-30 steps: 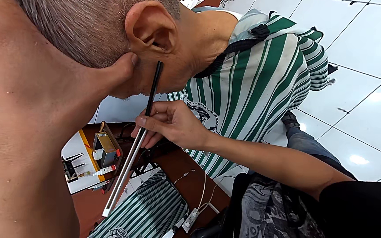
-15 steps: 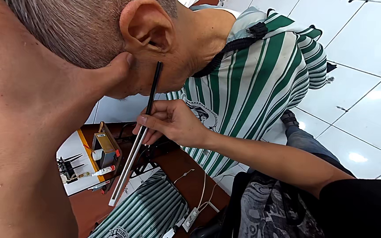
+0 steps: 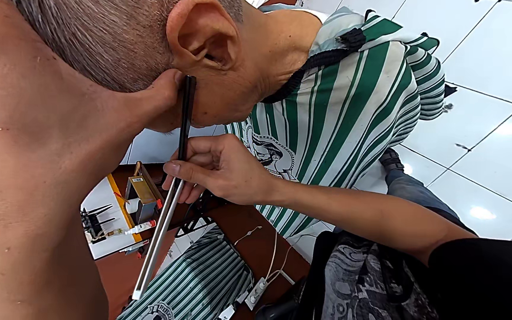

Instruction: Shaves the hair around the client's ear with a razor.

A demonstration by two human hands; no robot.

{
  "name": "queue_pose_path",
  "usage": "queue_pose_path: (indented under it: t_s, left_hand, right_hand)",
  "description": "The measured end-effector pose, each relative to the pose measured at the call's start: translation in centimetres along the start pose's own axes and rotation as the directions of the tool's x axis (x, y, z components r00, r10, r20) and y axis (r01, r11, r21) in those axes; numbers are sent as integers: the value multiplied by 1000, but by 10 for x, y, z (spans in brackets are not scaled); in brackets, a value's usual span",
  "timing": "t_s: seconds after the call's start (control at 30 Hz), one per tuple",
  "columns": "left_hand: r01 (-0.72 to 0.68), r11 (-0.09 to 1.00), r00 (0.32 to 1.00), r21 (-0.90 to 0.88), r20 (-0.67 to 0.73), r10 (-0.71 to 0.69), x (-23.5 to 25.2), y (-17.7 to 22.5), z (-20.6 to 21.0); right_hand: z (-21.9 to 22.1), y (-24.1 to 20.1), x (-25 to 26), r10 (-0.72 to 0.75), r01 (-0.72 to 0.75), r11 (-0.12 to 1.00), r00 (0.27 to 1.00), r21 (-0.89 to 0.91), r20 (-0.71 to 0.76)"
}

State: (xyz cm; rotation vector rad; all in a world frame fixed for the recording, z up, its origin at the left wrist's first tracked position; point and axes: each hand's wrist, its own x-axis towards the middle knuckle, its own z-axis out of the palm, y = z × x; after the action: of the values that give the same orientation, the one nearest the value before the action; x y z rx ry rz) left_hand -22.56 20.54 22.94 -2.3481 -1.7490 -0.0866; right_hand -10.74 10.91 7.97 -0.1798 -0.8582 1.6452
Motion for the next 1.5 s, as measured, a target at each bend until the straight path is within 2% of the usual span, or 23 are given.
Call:
queue_pose_path:
  t_s: [0.5,0.7,0.9,0.97,1.07,1.1,1.2,1.27,1.5]
  left_hand:
    - [12,999,1000,-48,22,-11,3,0,3]
    - [33,998,999,-49,18,-32,1,2,3]
    - [47,996,999,-74,31,-45,0,4,4]
    - [55,991,996,-124,77,-45,-3,9,1]
    - [14,971,970,-239,238,44,-3,13,-5]
    - [1,974,972,-229,229,53,-2,11,-3]
    - [-6,998,997,-60,82,11,-4,0,8]
    - [17,998,999,-64,35,-15,-19,-9,11]
    - [-16,996,999,-88,48,20,2,1,14]
  right_hand:
    - [-6,1,-5,34,-33,998,999,57,-13]
    - [-4,0,-1,10,-10,1000,1000,28,0]
    - [-13,3,-9,19,-16,999,996,29,-82]
    - [-16,3,-13,39,-36,999,993,25,-115]
    - [-21,8,-12,28,-27,1000,994,10,-101]
    - [-22,10,-10,7,-7,1000,996,-4,-90]
    - [-19,8,-6,-19,16,999,998,-48,-62]
    - [-17,8,-4,-25,22,998,998,-61,-52]
    - [-21,12,-3,-38,33,997,996,-68,-77]
